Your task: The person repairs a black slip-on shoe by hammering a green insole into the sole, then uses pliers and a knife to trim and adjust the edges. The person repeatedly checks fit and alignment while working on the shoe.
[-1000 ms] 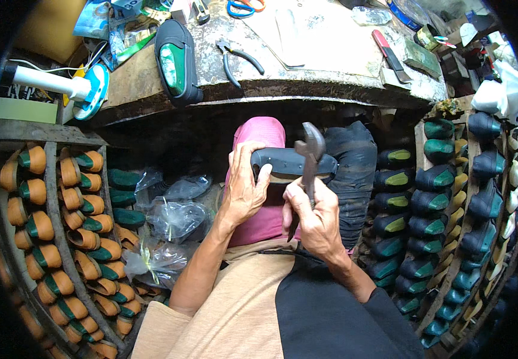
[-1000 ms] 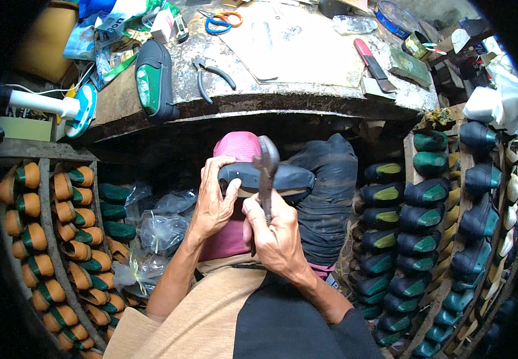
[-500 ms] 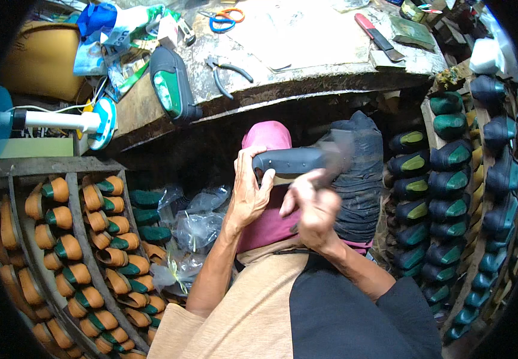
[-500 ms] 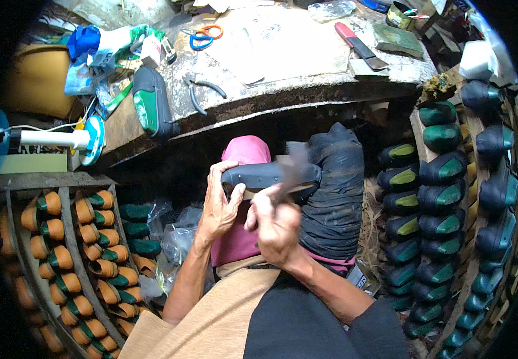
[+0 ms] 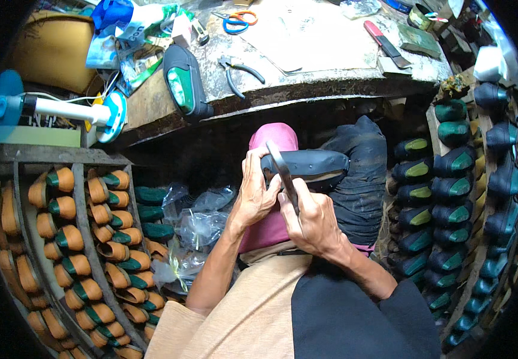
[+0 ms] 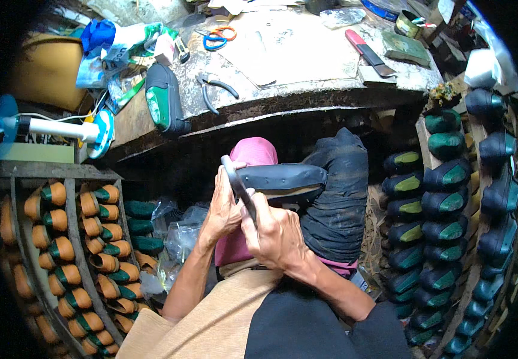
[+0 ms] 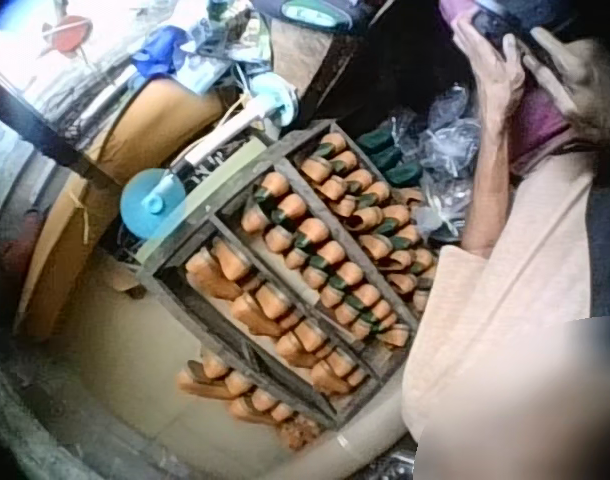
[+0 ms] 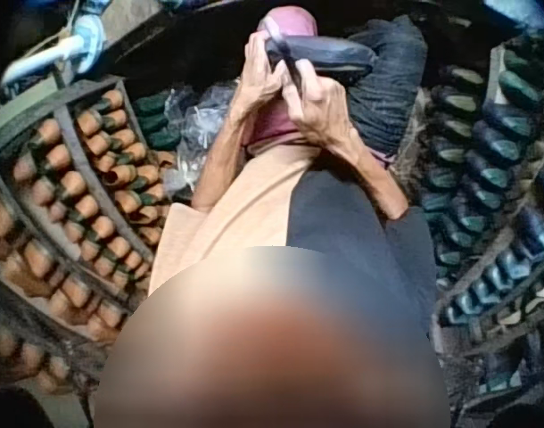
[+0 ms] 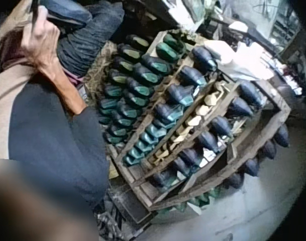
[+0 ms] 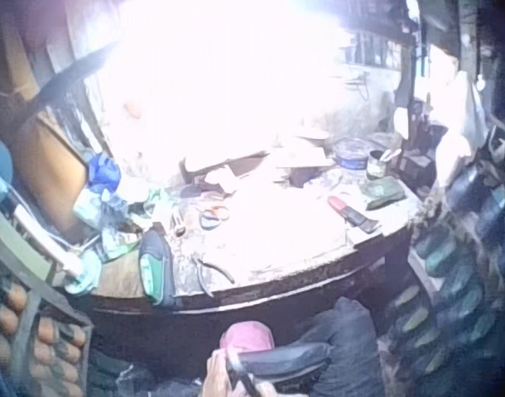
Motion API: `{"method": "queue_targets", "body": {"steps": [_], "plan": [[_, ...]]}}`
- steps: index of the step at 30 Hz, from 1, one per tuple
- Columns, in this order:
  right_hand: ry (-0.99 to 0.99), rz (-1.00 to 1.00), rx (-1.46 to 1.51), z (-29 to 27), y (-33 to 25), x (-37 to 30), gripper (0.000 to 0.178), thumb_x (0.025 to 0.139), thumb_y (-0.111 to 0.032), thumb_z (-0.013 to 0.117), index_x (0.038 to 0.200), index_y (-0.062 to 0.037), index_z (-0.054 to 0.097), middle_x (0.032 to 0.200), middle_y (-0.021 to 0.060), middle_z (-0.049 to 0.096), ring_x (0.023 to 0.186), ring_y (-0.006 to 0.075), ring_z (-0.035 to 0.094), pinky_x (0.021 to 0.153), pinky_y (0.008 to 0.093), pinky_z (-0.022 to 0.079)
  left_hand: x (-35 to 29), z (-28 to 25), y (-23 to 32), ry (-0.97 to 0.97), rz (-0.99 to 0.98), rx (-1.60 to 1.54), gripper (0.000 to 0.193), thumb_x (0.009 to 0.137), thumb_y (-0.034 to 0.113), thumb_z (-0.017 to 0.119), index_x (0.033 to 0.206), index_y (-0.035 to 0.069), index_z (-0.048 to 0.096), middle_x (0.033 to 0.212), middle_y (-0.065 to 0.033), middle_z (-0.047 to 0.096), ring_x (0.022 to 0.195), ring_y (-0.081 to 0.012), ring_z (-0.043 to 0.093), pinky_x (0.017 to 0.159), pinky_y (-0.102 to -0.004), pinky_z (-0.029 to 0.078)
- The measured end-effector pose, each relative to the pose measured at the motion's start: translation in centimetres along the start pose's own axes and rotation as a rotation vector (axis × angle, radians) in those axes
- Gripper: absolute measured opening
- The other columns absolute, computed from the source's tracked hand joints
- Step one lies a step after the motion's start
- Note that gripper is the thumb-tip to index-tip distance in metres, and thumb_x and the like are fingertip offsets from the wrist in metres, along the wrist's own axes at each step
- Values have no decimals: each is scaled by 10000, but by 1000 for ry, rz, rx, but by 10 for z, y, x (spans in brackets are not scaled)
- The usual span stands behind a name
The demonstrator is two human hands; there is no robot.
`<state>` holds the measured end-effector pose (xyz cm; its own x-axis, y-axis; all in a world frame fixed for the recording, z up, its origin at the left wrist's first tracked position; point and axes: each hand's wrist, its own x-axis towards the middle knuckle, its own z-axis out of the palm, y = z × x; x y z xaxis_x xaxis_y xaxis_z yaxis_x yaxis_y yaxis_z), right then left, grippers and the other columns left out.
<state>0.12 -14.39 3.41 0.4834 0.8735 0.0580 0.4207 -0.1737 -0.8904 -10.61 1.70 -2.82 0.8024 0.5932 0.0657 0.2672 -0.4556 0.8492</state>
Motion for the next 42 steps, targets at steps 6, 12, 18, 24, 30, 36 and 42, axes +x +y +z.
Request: {"method": "queue_targets", "body": {"steps": [6, 12, 18, 24, 30, 36, 42], "plan": [[-212, 68, -522, -15, 5, 12, 260, 1073, -207, 680, 1118, 33, 592, 728, 286, 731, 675, 475, 770, 630, 581, 628, 4, -1, 13, -12, 53, 28, 654, 927, 54, 760, 1532, 29, 512, 1396, -253, 550, 1317, -491, 519, 1186, -558, 441], [-89, 68, -265, -13, -1, 3, 201, 1095, -171, 652, 1132, 18, 594, 783, 320, 738, 708, 513, 763, 660, 608, 613, 2, -3, 26, 29, 43, 17, 631, 940, 2, 728, 1528, 22, 501, 1418, -263, 555, 1361, -494, 521, 1219, -559, 412], [-100, 292, -134, -33, 21, -2, 218, 1120, -206, 683, 1076, 2, 637, 747, 301, 701, 729, 529, 739, 638, 613, 533, 1, -16, 21, -5, 82, 26, 613, 928, -42, 736, 1509, 47, 562, 1395, -217, 590, 1353, -438, 556, 1222, -517, 432], [49, 378, -385, -95, 59, -76, 247, 1125, -239, 712, 1083, -12, 623, 745, 302, 708, 718, 543, 731, 625, 610, 524, 41, -81, -11, -224, -105, -412, 553, 978, 77, 806, 1512, 39, 669, 1457, -66, 666, 1381, -207, 600, 1264, -389, 429], [294, 544, -56, -82, 86, -117, 265, 1133, -172, 726, 1168, -35, 502, 685, 89, 686, 500, 171, 652, 455, 349, 498, 62, -43, 9, -134, -207, -654, 653, 977, 3, 818, 1577, -19, 559, 1499, -155, 627, 1458, -278, 629, 1233, -432, 528], [502, 508, 208, -57, 91, -122, 343, 1134, -176, 731, 1105, -76, 404, 690, 93, 672, 470, 163, 624, 436, 314, 468, 17, 49, 50, -399, -188, -780, 648, 1164, 243, 726, 1740, 38, 510, 1800, -151, 498, 1659, -292, 459, 1382, -444, 338], [261, 752, 322, -92, 96, -111, 362, 1133, -313, 747, 941, -23, 646, 701, 121, 759, 504, 188, 704, 457, 352, 528, -1, 95, 48, -262, 28, -596, 567, 1251, 389, 499, 1761, 142, 527, 1884, -156, 371, 1746, -330, 314, 1417, -468, 233]]}}
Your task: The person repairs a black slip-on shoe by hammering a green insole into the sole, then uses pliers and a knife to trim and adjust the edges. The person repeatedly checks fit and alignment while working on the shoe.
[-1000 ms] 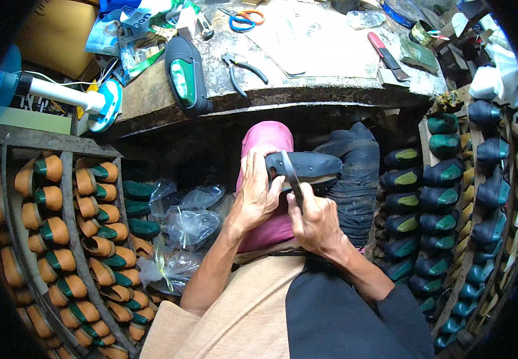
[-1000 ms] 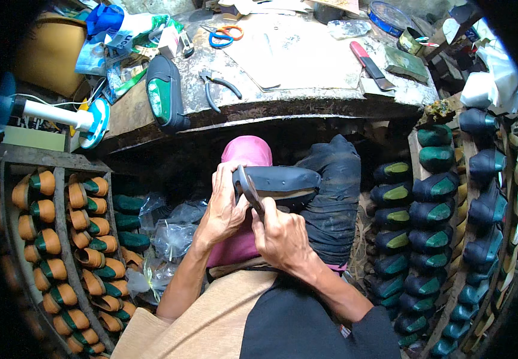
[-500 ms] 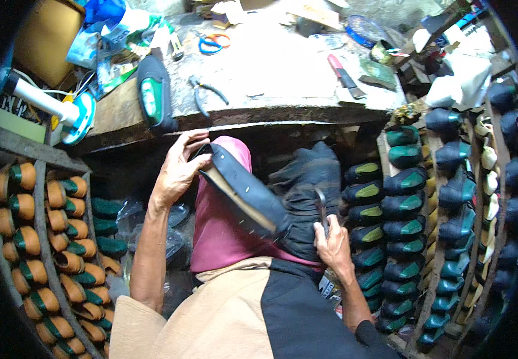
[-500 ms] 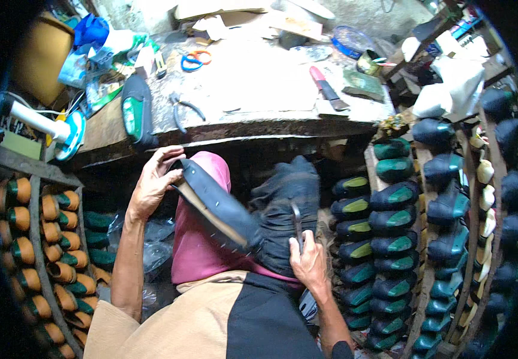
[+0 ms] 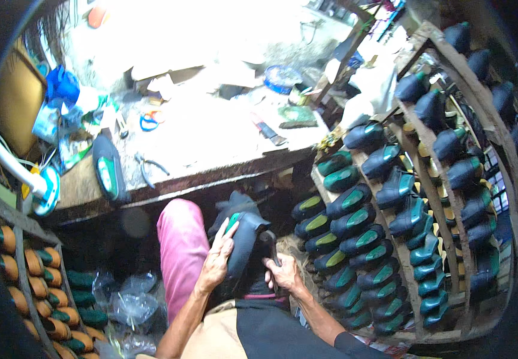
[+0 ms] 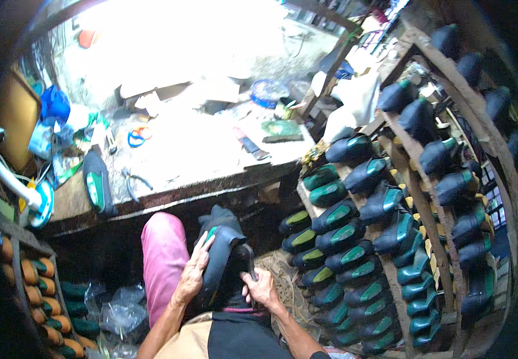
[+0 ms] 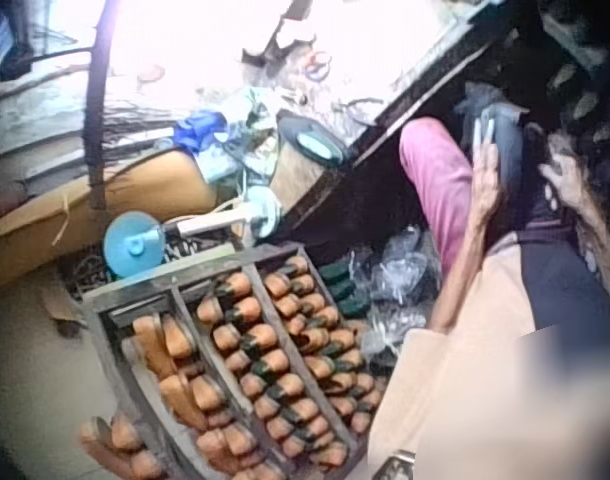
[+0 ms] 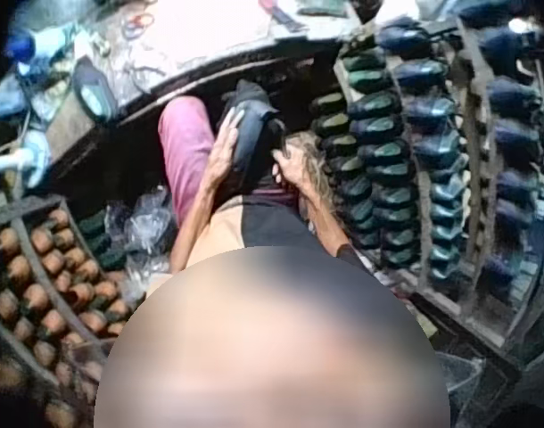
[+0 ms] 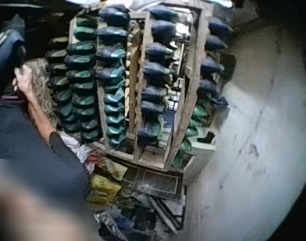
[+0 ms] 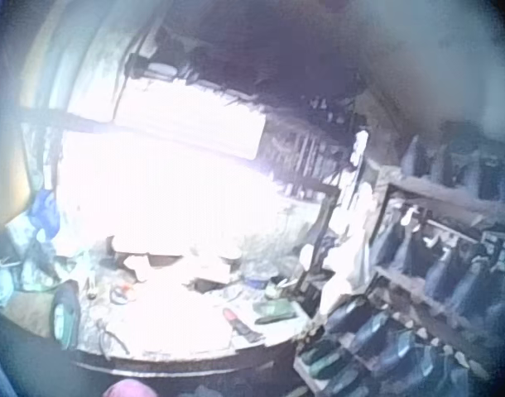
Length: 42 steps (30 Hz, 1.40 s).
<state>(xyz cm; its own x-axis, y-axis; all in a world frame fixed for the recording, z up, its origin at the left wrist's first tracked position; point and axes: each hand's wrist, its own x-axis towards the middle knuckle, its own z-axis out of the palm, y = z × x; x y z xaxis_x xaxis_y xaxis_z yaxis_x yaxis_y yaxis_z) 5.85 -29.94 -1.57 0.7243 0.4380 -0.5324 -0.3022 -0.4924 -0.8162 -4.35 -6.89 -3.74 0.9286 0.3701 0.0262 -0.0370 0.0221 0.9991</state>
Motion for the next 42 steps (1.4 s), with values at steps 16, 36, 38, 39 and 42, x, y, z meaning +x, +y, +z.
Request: {"method": "queue_targets", "body": {"steps": [16, 36, 38, 39, 42], "plan": [[-336, -753, -1140, -16, -86, 40, 420, 1070, -320, 806, 833, -1, 669, 865, 219, 684, 812, 488, 704, 693, 568, 536, -35, -28, -64, 276, -134, -128, 592, 1286, 289, 313, 1789, -14, 386, 1873, -220, 365, 1781, -355, 233, 1446, -415, 159], [-690, -864, -1383, 52, -111, 58, 416, 1060, -314, 754, 815, 22, 757, 759, 262, 755, 670, 436, 781, 595, 522, 618, -54, -20, -86, 473, -309, -577, 613, 1289, 283, 388, 1782, -79, 345, 1875, -157, 366, 1726, -207, 328, 1422, -360, 241], [-602, -840, -1330, 49, -105, 43, 487, 1105, -362, 725, 813, 28, 748, 761, 266, 754, 664, 443, 773, 588, 531, 607, -55, -14, -88, 468, -293, -590, 615, 1287, 291, 408, 1769, -89, 366, 1859, -164, 393, 1715, -206, 349, 1419, -358, 250], [-556, -816, -1315, 47, -101, 35, 523, 1127, -386, 711, 812, 31, 744, 762, 269, 753, 660, 446, 769, 584, 535, 601, -56, -11, -87, 464, -319, -562, 618, 1286, 299, 410, 1762, -95, 375, 1855, -176, 397, 1717, -215, 351, 1421, -360, 247], [-423, -559, -1183, 45, -84, 10, 551, 1154, -403, 678, 811, 27, 721, 769, 299, 736, 691, 504, 749, 616, 594, 580, -56, -2, -77, 459, -362, -493, 640, 1282, 327, 412, 1745, -114, 387, 1852, -218, 395, 1731, -254, 344, 1430, -368, 226]]}}
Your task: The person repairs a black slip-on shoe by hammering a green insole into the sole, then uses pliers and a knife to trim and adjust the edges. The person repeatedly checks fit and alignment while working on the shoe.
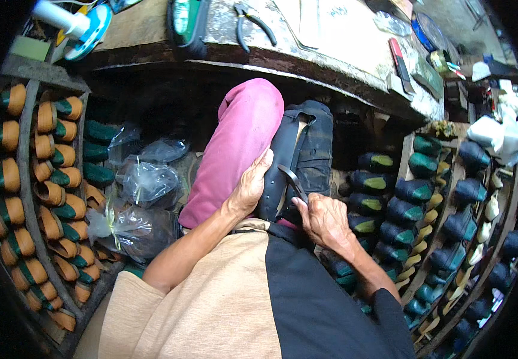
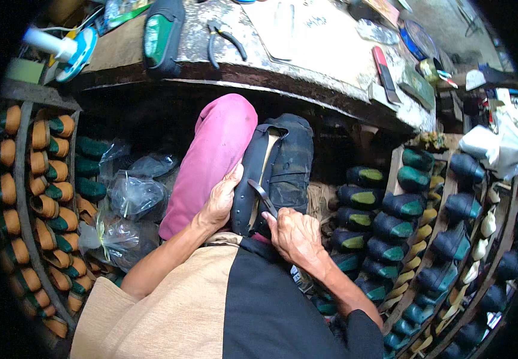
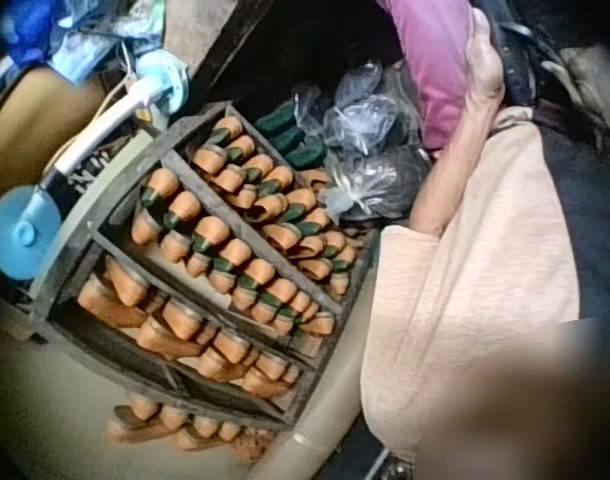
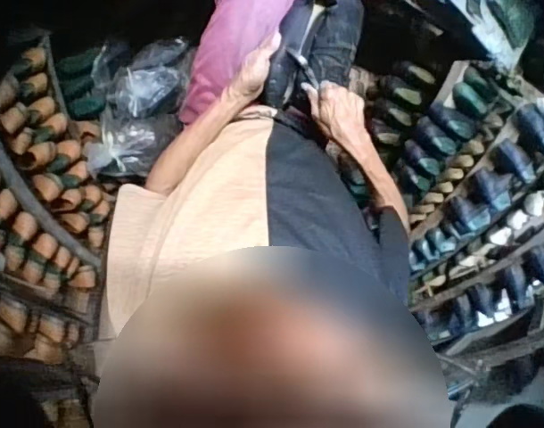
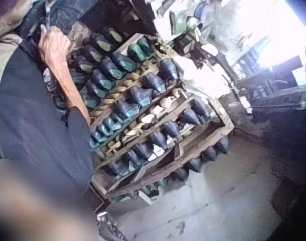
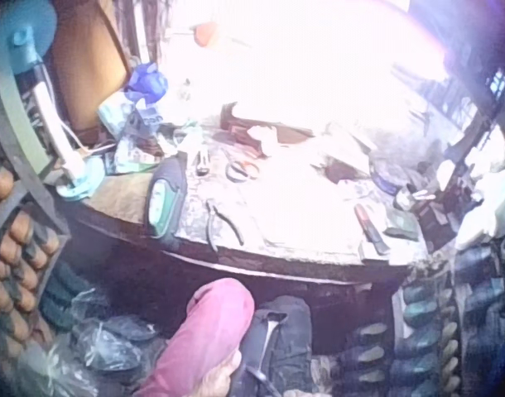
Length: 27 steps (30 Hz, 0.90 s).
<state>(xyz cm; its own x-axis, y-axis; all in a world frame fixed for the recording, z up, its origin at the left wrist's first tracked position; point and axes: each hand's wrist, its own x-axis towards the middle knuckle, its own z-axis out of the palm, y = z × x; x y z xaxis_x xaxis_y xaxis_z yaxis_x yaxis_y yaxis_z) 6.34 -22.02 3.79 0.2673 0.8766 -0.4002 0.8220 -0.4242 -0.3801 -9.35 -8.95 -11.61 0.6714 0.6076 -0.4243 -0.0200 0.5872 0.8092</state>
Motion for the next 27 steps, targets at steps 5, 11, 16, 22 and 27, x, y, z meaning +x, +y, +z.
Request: {"method": "queue_targets", "body": {"steps": [5, 11, 16, 22, 27], "plan": [[39, 273, 290, 36, -11, -31, 578, 1188, -448, 597, 910, 35, 747, 811, 330, 718, 828, 567, 735, 743, 633, 570, -6, 19, 23, -100, -46, -38, 738, 1244, 371, 528, 1778, -98, 328, 1852, -227, 395, 1735, -279, 339, 1422, -372, 219], [-85, 440, 697, 48, -24, -45, 619, 1214, -479, 579, 967, 57, 765, 683, 102, 704, 610, 192, 703, 607, 388, 558, -17, 29, 51, -135, 71, 282, 787, 1192, 391, 633, 1841, 77, 318, 1841, -233, 410, 1723, -327, 358, 1404, -393, 244], [-221, 506, 769, 13, -15, -54, 580, 1212, -453, 602, 990, 61, 753, 737, 99, 750, 623, 157, 711, 593, 337, 557, -16, 32, 44, -120, 195, 366, 784, 1186, 368, 648, 1857, 153, 304, 1842, -242, 409, 1729, -371, 358, 1407, -420, 258], [-223, 529, 625, -24, -14, -69, 558, 1207, -386, 635, 888, 64, 720, 697, 127, 753, 595, 194, 732, 581, 384, 572, -13, 32, 33, -67, 287, 494, 891, 1123, 288, 740, 1863, 151, 263, 1851, -238, 385, 1729, -407, 353, 1415, -464, 263], [50, 274, 585, -14, -13, -24, 528, 1195, -341, 656, 817, 26, 658, 648, 166, 708, 582, 294, 743, 583, 455, 572, -13, 30, 32, -124, 330, 422, 942, 1095, 308, 769, 1860, 122, 253, 1850, -261, 371, 1736, -428, 328, 1421, -483, 250]]}}
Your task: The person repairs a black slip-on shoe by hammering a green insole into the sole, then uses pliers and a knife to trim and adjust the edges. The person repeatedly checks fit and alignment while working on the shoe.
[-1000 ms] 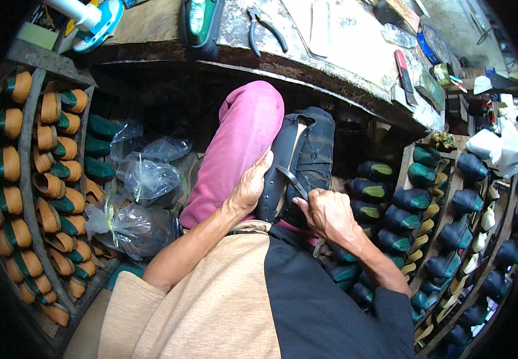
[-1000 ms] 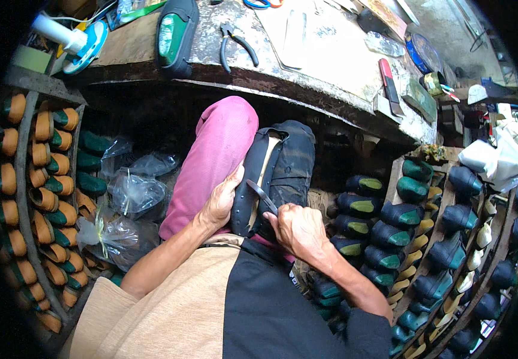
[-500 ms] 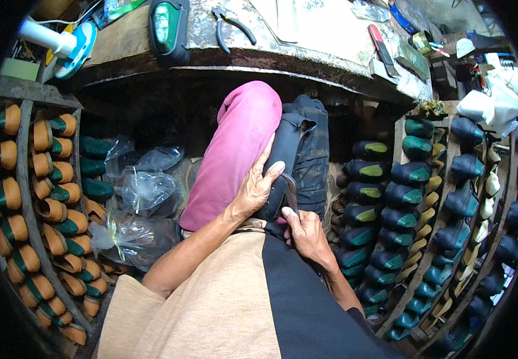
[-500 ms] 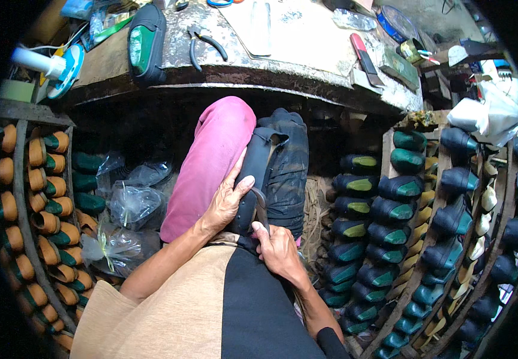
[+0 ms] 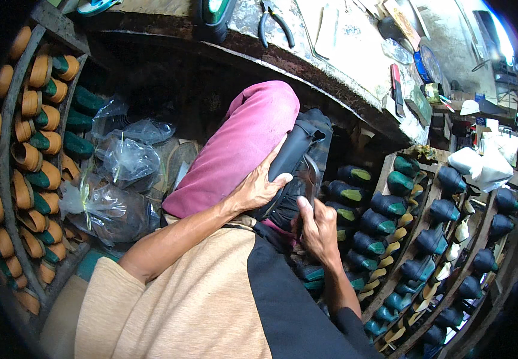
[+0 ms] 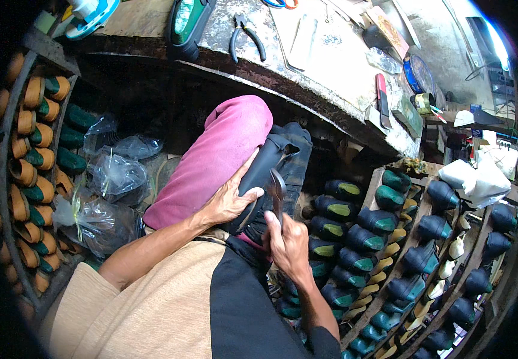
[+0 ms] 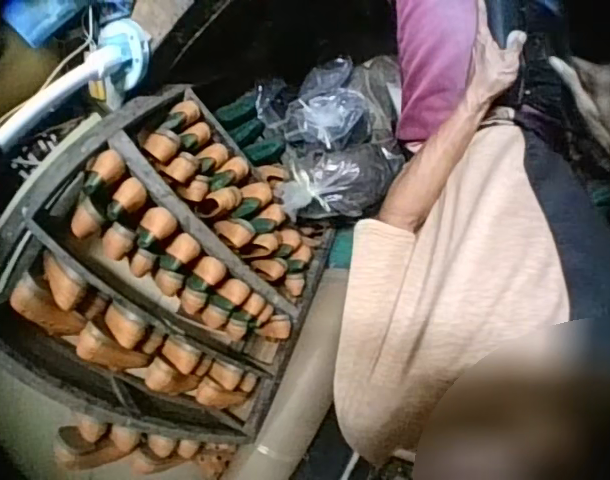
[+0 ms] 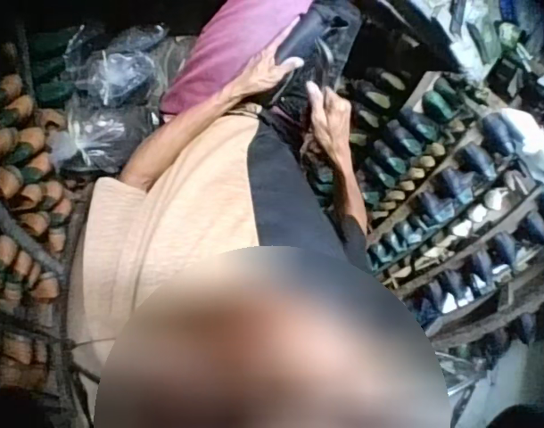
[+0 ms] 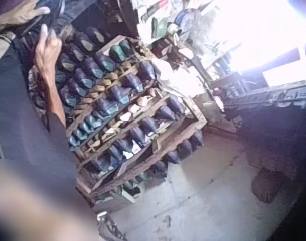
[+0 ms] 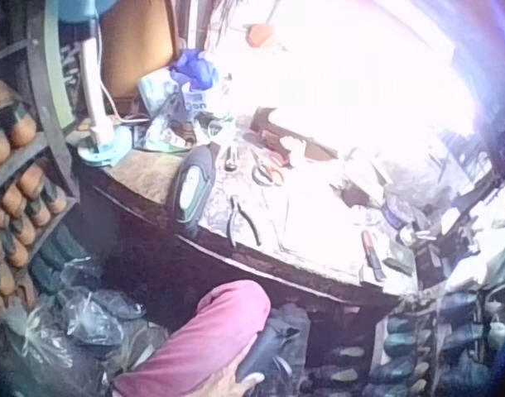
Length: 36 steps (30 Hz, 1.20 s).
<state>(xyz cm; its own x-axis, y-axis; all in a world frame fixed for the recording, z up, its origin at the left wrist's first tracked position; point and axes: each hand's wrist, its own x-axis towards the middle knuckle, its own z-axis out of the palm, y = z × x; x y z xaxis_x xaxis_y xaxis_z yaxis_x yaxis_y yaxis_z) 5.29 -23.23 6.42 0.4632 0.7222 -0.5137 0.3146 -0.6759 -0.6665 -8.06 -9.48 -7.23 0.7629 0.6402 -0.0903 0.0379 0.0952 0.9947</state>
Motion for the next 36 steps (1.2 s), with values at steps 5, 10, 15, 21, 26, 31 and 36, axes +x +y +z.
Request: {"method": "queue_targets", "body": {"steps": [5, 10, 15, 21, 26, 31, 36], "plan": [[38, -258, -429, 13, 4, 41, 481, 1147, -346, 691, 836, 21, 695, 727, 295, 704, 731, 524, 741, 663, 601, 570, 1, -1, -8, 18, -8, 116, 944, 1096, 310, 768, 1854, 91, 249, 1853, -268, 352, 1746, -424, 302, 1426, -485, 229], [58, -354, -614, -14, -10, 76, 483, 1065, -405, 777, 776, -31, 677, 695, 274, 675, 696, 525, 721, 648, 593, 564, 8, -9, -3, -45, -210, -46, 942, 1093, 311, 770, 1848, 80, 256, 1854, -253, 356, 1746, -391, 302, 1424, -465, 226], [441, -459, -114, -84, -29, 190, 236, 992, -199, 828, 972, 8, 716, 720, 140, 634, 635, 261, 626, 634, 449, 520, 16, -22, 6, -84, -178, -160, 979, 1075, 307, 781, 1859, 77, 241, 1854, -244, 363, 1735, -363, 325, 1420, -433, 232], [666, -209, -229, -150, -51, 341, 278, 1051, -231, 776, 1236, -30, 820, 818, 19, 708, 688, 97, 587, 612, 348, 463, 23, -24, -1, -73, -176, -146, 1005, 1076, 306, 790, 1868, 97, 209, 1880, -228, 319, 1744, -363, 315, 1427, -423, 227], [654, -488, -435, -161, -64, 395, 394, 929, -55, 686, 1298, -102, 814, 1084, 75, 775, 906, 254, 721, 803, 399, 555, 26, -26, -3, -61, -187, -198, 1025, 1082, 248, 795, 1878, 117, 163, 1887, -218, 310, 1740, -345, 330, 1420, -399, 245], [459, -707, -638, -160, -79, 392, 518, 835, -25, 669, 1329, -82, 809, 1367, 101, 768, 1142, 391, 773, 979, 470, 603, 28, -26, -5, -73, -220, -284, 1012, 1087, 207, 783, 1876, 99, 159, 1887, -213, 313, 1745, -344, 320, 1418, -393, 249], [384, -686, -779, -188, -60, 358, 508, 834, -11, 657, 1309, -96, 814, 1345, 94, 763, 1167, 409, 758, 1006, 491, 602, 30, -25, -9, -69, -202, -275, 1017, 1083, 194, 780, 1872, 75, 151, 1903, -219, 268, 1763, -335, 271, 1425, -396, 231]]}}
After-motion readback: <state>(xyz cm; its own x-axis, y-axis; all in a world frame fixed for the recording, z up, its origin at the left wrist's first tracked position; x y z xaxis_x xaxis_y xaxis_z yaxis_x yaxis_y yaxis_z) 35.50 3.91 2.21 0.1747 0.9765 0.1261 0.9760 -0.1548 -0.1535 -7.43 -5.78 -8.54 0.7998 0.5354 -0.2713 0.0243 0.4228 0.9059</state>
